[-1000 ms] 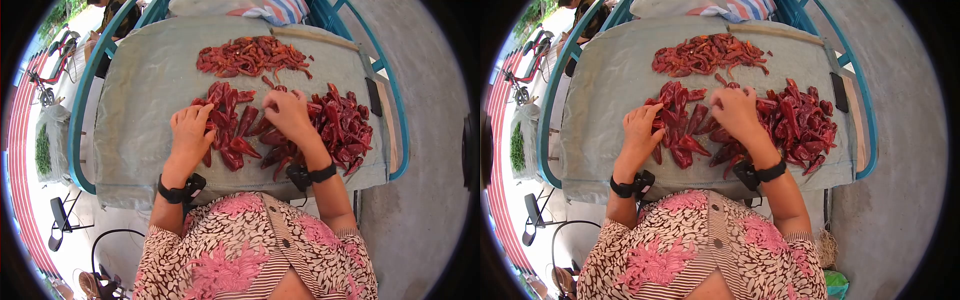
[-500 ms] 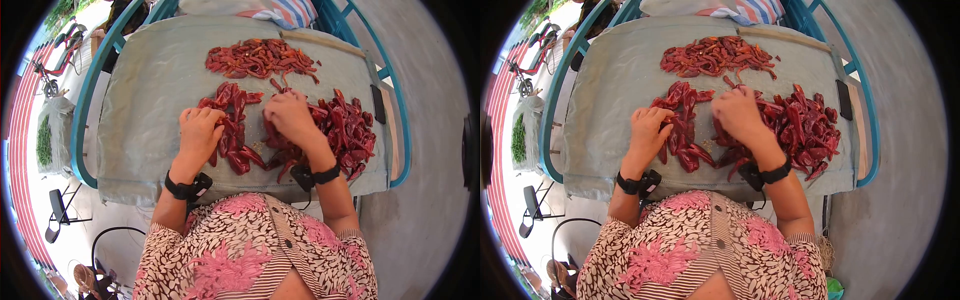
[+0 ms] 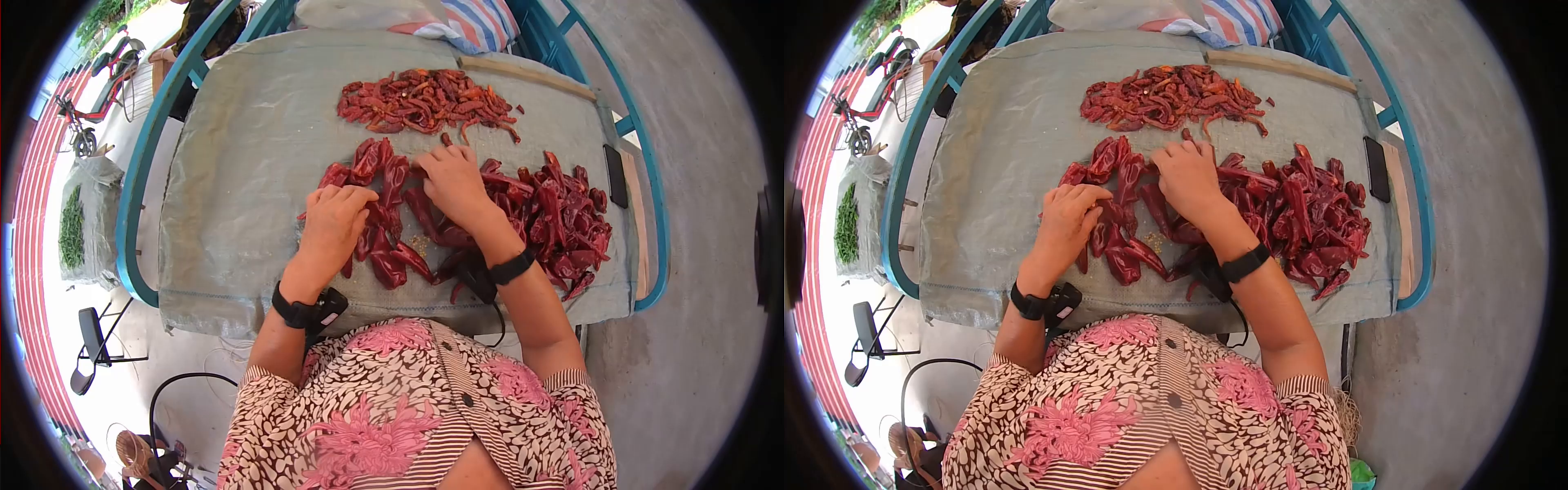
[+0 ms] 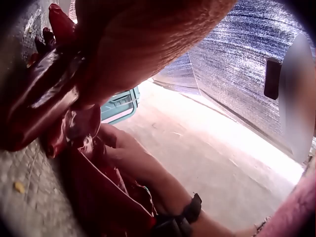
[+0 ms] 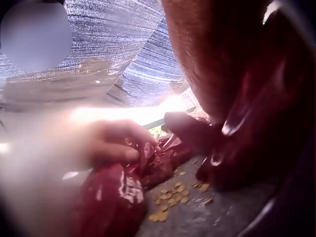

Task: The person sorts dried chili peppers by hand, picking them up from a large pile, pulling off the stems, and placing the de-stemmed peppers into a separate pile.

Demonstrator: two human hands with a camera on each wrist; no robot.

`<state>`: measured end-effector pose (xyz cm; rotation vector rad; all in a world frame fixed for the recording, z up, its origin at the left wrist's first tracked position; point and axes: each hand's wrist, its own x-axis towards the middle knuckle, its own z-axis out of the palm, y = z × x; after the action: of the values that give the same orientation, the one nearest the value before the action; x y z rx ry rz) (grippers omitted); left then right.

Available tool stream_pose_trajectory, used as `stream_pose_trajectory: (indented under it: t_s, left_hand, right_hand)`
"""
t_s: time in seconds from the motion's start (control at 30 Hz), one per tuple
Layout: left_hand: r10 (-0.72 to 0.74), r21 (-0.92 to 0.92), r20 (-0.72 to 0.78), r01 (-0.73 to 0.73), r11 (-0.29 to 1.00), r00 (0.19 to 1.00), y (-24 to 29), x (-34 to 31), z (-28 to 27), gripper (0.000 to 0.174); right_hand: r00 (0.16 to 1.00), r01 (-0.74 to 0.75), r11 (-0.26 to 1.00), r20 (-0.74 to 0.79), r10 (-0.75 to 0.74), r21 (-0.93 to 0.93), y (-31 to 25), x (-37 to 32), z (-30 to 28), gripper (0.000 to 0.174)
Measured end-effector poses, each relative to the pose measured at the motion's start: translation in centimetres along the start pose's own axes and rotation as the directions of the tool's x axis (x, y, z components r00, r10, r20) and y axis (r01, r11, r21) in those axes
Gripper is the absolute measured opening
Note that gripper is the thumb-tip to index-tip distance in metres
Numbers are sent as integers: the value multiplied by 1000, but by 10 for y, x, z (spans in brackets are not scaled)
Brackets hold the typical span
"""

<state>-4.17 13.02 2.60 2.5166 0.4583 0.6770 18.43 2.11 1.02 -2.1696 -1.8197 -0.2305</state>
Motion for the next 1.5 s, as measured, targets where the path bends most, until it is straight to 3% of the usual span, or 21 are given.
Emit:
stream_pose_trajectory:
  t_s: [0.03,0.23,0.4,0.47,0.57,0.7,0.8,0.9,1.03,1.13,1.23,1.33,1.37,1.4,1.5]
  left_hand:
    - [11,-33,-14,-11,999,1000,-2,1,2,26]
    - [47,-178,-97,-64,982,994,-1,8,5,20]
    - [-10,-243,-146,-26,970,989,13,12,2,20]
    - [-81,-337,-187,13,942,979,16,12,-1,20]
    - [-221,-475,-249,79,876,943,15,10,-7,21]
    - [-396,-642,-268,144,753,878,12,10,-6,20]
    - [-399,-607,-269,168,777,876,13,11,-5,20]
    - [-385,-536,-171,242,809,907,14,9,-5,19]
    - [-373,-573,-165,219,790,913,15,14,2,19]
    - [-375,-551,-141,242,799,916,19,16,1,21]
    - [-348,-556,-131,222,801,928,20,17,2,23]
    - [-337,-585,-91,224,779,937,25,18,7,25]
    - [-338,-598,-66,234,767,939,29,19,9,25]
    - [-339,-610,-41,245,754,940,33,20,10,26]
    - [-248,-632,-25,176,755,969,40,23,11,25]
  right_hand:
    - [999,4,1000,36,-4,4,3,-2,-6,23]
    - [986,-55,992,-161,36,-111,23,-11,-48,20]
    - [988,-11,997,-151,22,70,-7,-4,-32,29]
    - [991,40,984,-133,-17,171,-24,-4,-20,34]
    - [998,56,994,10,-57,92,-29,-10,-3,38]
    - [998,66,987,-8,-65,144,-23,-5,-9,33]
    - [995,45,993,-97,-35,107,-11,-6,-35,30]
    - [998,-20,995,-54,25,99,3,-12,-63,29]
    - [992,-84,994,97,77,75,15,-23,-84,31]
    - [981,-165,986,99,165,0,22,-32,-87,32]
    - [983,-99,975,-172,64,-202,14,-34,-87,31]
    - [993,-69,966,-71,89,249,-19,-24,-86,36]
    - [981,-194,860,102,165,473,-34,-19,-89,45]
    - [957,-284,790,213,198,544,-49,-18,-88,50]
    - [986,-162,877,111,125,452,-58,-23,-64,49]
